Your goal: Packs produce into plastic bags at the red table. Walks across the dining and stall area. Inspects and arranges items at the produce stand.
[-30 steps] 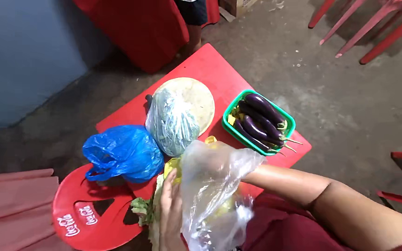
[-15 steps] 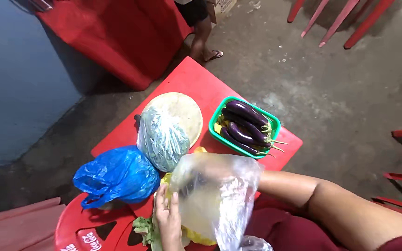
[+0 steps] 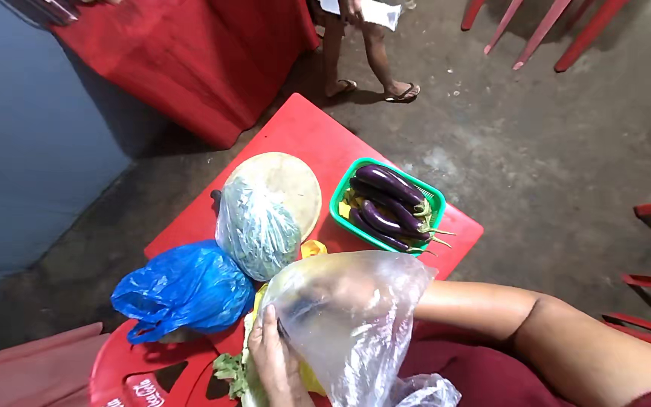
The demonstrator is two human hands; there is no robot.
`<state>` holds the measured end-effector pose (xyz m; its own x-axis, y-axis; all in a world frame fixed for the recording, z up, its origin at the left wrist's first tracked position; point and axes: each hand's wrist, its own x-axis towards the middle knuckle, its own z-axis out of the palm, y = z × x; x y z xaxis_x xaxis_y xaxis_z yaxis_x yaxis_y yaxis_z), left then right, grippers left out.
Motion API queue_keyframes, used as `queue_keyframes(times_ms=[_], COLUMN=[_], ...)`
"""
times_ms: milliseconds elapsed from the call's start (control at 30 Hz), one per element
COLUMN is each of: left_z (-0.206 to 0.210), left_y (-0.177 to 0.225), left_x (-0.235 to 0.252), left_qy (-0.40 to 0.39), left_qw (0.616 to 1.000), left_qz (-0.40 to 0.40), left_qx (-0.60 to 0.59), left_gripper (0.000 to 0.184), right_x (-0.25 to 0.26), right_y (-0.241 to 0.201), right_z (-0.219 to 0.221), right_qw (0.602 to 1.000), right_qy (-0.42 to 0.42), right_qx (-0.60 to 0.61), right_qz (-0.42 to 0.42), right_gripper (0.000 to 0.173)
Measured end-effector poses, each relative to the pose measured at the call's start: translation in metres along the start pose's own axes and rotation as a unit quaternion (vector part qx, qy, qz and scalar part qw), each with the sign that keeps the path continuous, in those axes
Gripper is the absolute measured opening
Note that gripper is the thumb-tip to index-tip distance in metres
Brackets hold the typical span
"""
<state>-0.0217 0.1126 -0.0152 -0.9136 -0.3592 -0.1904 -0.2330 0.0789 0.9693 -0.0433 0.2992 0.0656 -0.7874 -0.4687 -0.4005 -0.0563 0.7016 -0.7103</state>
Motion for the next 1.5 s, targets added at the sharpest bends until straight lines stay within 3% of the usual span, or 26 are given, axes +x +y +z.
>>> queue_keyframes(times_ms=[33, 100, 200, 233, 300, 367, 433, 533, 600, 667, 800, 900, 1000, 1067, 1167, 1200, 1233, 1300, 1333, 1400, 1500], left_z=[0.001, -0.005, -0.038, -0.044, -0.064, -0.095, -0.105, -0.105, -0.108, -0.102, -0.096, -0.101, -0.110, -0.107, -0.087, -0.083, -0.080, -0.084, -0.092, -0.118, -0.142], left_y=[-0.001, -0.005, 0.007, 0.008, -0.028, -0.066, -0.070, -0.069, -0.077, -0.077, -0.071, -0.074, -0.085, -0.086, -0.072, -0.070, -0.069, -0.070, -0.073, -0.083, -0.081], left_x=[0.002, 0.010, 0.013, 0.001, -0.029, -0.012, 0.017, 0.027, 0.022, 0.017, 0.012, 0.011, 0.008, 0.003, -0.012, -0.015, -0.017, -0.017, -0.016, -0.016, -0.021], left_qy=[0.011, 0.016, -0.049, -0.018, 0.084, 0.103, 0.208, 0.285, 0.267, 0.248, 0.221, 0.201, 0.187, 0.182, 0.109, 0.070, 0.051, 0.083, 0.118, 0.178, 0.212], left_qw=[1.000, 1.000, 0.988, 0.987, 0.996, 0.982, 0.965, 0.939, 0.939, 0.940, 0.935, 0.942, 0.959, 0.967, 0.981, 0.986, 0.988, 0.988, 0.985, 0.977, 0.971], left_qz=[0.007, 0.010, -0.075, -0.096, -0.031, 0.027, -0.011, -0.060, -0.077, -0.097, -0.145, -0.200, -0.193, -0.175, -0.146, -0.139, -0.133, -0.121, -0.117, -0.119, -0.114], left_qx=[-0.004, 0.004, 0.128, 0.125, -0.029, -0.156, -0.157, -0.181, -0.201, -0.214, -0.236, -0.182, -0.086, -0.006, 0.062, 0.064, 0.061, 0.053, 0.045, 0.023, -0.003], left_gripper=[0.024, 0.026, 0.035, 0.033, 0.029, 0.035, 0.037, 0.032, 0.033, 0.030, 0.029, 0.036, 0.040, 0.042, 0.043, 0.045, 0.044, 0.034, 0.029, 0.028, 0.028], right_x=[0.008, 0.034, 0.023, 0.024, 0.013, -0.006, -0.024, -0.034, -0.026, -0.010, 0.016, 0.015, 0.011, 0.018, 0.043, 0.051, 0.055, 0.060, 0.061, 0.060, 0.065], right_y=[0.019, 0.062, 0.079, 0.085, 0.096, 0.110, 0.127, 0.154, 0.169, 0.184, 0.201, 0.197, 0.180, 0.160, 0.124, 0.115, 0.107, 0.095, 0.094, 0.102, 0.118], right_z=[0.021, 0.065, 0.068, 0.066, 0.052, 0.035, 0.023, 0.012, 0.005, 0.002, 0.011, 0.013, 0.017, 0.031, 0.069, 0.084, 0.096, 0.105, 0.101, 0.086, 0.067], right_qw=[0.994, 0.965, 0.918, 0.891, 0.874, 0.874, 0.869, 0.874, 0.889, 0.901, 0.919, 0.913, 0.904, 0.921, 0.948, 0.954, 0.958, 0.956, 0.952, 0.943, 0.912], right_qy=[0.052, 0.133, 0.267, 0.318, 0.298, 0.214, 0.193, 0.302, 0.382, 0.411, 0.352, 0.366, 0.393, 0.338, 0.162, 0.109, 0.078, 0.079, 0.092, 0.128, 0.198], right_qx=[0.079, 0.049, -0.044, -0.036, 0.042, 0.148, 0.237, 0.253, 0.157, 0.029, -0.175, -0.177, -0.091, 0.047, 0.220, 0.230, 0.220, 0.184, 0.175, 0.204, 0.293], right_qz=[-0.061, -0.221, -0.290, -0.322, -0.381, -0.409, -0.389, -0.283, -0.195, -0.135, -0.032, -0.044, -0.140, -0.186, -0.163, -0.156, -0.165, -0.216, -0.234, -0.229, -0.207], right_gripper=[0.028, 0.033, 0.018, 0.016, 0.028, 0.033, 0.038, 0.039, 0.043, 0.046, 0.045, 0.039, 0.035, 0.056, 0.107, 0.105, 0.086, 0.028, 0.019, 0.020, 0.013])
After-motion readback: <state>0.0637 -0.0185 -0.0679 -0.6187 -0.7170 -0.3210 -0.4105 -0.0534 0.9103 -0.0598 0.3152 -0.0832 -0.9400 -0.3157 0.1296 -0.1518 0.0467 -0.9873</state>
